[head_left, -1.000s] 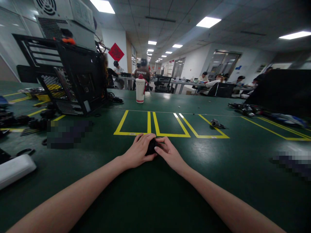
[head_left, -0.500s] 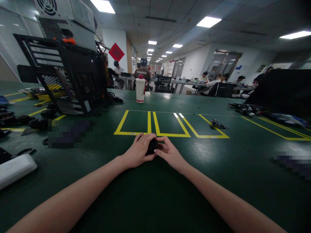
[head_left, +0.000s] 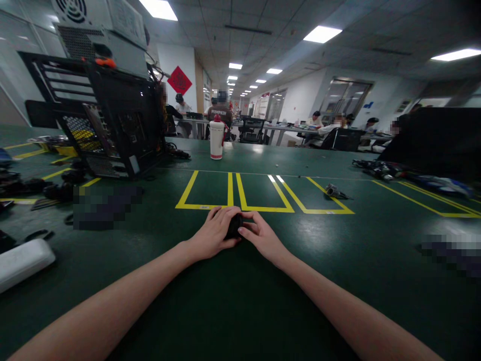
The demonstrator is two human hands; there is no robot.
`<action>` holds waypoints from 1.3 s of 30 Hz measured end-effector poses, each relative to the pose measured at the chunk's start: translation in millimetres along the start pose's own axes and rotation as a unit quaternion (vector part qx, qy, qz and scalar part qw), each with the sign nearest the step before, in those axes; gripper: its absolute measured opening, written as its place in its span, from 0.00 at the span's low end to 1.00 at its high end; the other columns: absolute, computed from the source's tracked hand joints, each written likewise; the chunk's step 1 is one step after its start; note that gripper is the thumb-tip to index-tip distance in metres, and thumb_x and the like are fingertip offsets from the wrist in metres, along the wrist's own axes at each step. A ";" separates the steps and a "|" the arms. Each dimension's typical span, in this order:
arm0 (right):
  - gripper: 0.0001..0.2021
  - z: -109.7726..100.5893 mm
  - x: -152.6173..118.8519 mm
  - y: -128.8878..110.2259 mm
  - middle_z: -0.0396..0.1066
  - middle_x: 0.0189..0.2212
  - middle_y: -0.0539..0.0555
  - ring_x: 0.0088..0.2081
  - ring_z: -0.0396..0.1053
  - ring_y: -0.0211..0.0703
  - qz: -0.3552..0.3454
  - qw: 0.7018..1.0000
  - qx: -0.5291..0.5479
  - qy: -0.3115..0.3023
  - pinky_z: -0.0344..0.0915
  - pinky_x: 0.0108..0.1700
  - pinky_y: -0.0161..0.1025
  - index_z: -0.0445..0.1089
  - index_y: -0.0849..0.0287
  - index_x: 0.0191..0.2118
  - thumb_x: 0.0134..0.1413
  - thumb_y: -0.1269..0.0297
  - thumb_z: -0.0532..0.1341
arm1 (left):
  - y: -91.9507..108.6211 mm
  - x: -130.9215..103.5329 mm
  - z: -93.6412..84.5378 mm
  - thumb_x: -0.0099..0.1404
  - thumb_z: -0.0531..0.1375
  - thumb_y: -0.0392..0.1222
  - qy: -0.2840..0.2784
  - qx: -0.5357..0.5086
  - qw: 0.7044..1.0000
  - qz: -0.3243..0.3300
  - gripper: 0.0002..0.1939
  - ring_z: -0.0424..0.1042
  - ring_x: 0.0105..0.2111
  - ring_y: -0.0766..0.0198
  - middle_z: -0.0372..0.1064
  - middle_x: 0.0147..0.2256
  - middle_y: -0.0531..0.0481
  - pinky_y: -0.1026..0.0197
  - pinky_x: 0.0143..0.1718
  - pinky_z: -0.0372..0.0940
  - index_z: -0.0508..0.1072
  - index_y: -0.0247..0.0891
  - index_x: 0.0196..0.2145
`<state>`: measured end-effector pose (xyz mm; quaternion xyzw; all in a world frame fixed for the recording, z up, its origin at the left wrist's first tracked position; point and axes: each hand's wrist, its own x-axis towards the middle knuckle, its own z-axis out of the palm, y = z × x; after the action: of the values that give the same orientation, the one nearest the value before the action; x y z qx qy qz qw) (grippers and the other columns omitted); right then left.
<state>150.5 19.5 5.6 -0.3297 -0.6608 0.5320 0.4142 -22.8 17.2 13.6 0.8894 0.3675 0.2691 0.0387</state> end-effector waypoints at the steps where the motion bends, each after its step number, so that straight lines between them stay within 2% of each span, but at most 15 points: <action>1: 0.14 0.4 -0.5 -0.2 0.62 0.42 0.52 0.47 0.63 0.43 0.003 1.000 0.010 -0.006 0.61 0.49 0.45 0.58 0.55 0.42 0.47 0.67 0.58 | -0.4 0.0 0.3 0.55 0.58 0.39 0.000 0.001 1.000 0.000 0.32 0.55 0.52 0.55 0.55 0.51 0.44 0.48 0.55 0.43 0.45 0.40 0.54; 8: 0.10 3.8 -1.6 -0.2 0.62 0.39 0.50 0.44 0.64 0.42 -0.013 1.000 0.010 0.009 0.64 0.44 0.42 0.58 0.54 0.38 0.49 0.66 0.57 | -0.6 -0.1 0.3 0.56 0.58 0.39 -0.006 0.004 1.000 -0.003 0.33 0.54 0.52 0.56 0.55 0.51 0.44 0.49 0.55 0.42 0.45 0.39 0.54; 14: 0.13 1.0 -0.4 -2.2 0.60 0.44 0.51 0.46 0.64 0.41 -0.008 1.000 -0.023 0.002 0.63 0.48 0.43 0.58 0.53 0.43 0.50 0.68 0.56 | 0.2 -0.7 -0.9 0.56 0.57 0.39 -0.010 -0.003 1.000 -0.002 0.32 0.54 0.53 0.56 0.54 0.51 0.44 0.49 0.55 0.42 0.45 0.39 0.54; 18: 0.14 0.8 -1.6 -1.8 0.61 0.43 0.51 0.48 0.62 0.43 0.003 1.000 -0.020 -0.013 0.63 0.48 0.44 0.57 0.53 0.42 0.48 0.68 0.58 | -1.0 -0.7 0.0 0.55 0.57 0.39 -0.007 -0.003 1.000 -0.004 0.33 0.54 0.52 0.56 0.55 0.51 0.44 0.49 0.56 0.41 0.45 0.40 0.54; 24: 0.11 3.1 -2.5 -1.3 0.62 0.42 0.50 0.47 0.63 0.43 -0.008 1.000 -0.015 0.000 0.64 0.46 0.43 0.58 0.53 0.41 0.50 0.67 0.56 | 0.0 0.0 -0.4 0.56 0.57 0.39 -0.007 -0.001 1.000 -0.004 0.32 0.54 0.52 0.56 0.55 0.51 0.44 0.49 0.55 0.42 0.45 0.39 0.54; 30: 0.16 -0.6 1.4 -1.6 0.60 0.46 0.52 0.47 0.63 0.42 0.007 1.000 -0.013 -0.002 0.61 0.49 0.44 0.58 0.53 0.45 0.48 0.68 0.58 | -0.1 -0.5 -0.4 0.56 0.58 0.39 -0.003 -0.002 1.000 -0.002 0.32 0.55 0.52 0.55 0.55 0.51 0.44 0.48 0.55 0.43 0.45 0.40 0.54; 36: 0.17 -1.0 1.5 0.7 0.62 0.41 0.51 0.46 0.63 0.43 0.013 1.000 0.003 -0.016 0.63 0.46 0.44 0.57 0.54 0.42 0.45 0.68 0.60 | -1.2 -0.7 1.2 0.55 0.58 0.38 0.001 -0.004 1.000 0.002 0.33 0.55 0.52 0.55 0.55 0.51 0.44 0.48 0.55 0.42 0.44 0.40 0.54; 39: 0.14 0.5 1.3 0.4 0.63 0.39 0.51 0.44 0.64 0.42 0.002 1.000 0.006 -0.009 0.64 0.45 0.43 0.58 0.54 0.41 0.47 0.66 0.59 | -1.2 -0.6 1.2 0.55 0.58 0.38 -0.001 -0.002 1.000 0.000 0.33 0.55 0.52 0.56 0.55 0.51 0.44 0.48 0.55 0.42 0.45 0.40 0.54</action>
<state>149.5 20.6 5.4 -0.3237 -0.6603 0.5398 0.4096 -23.3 17.8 12.0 0.8895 0.3669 0.2691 0.0406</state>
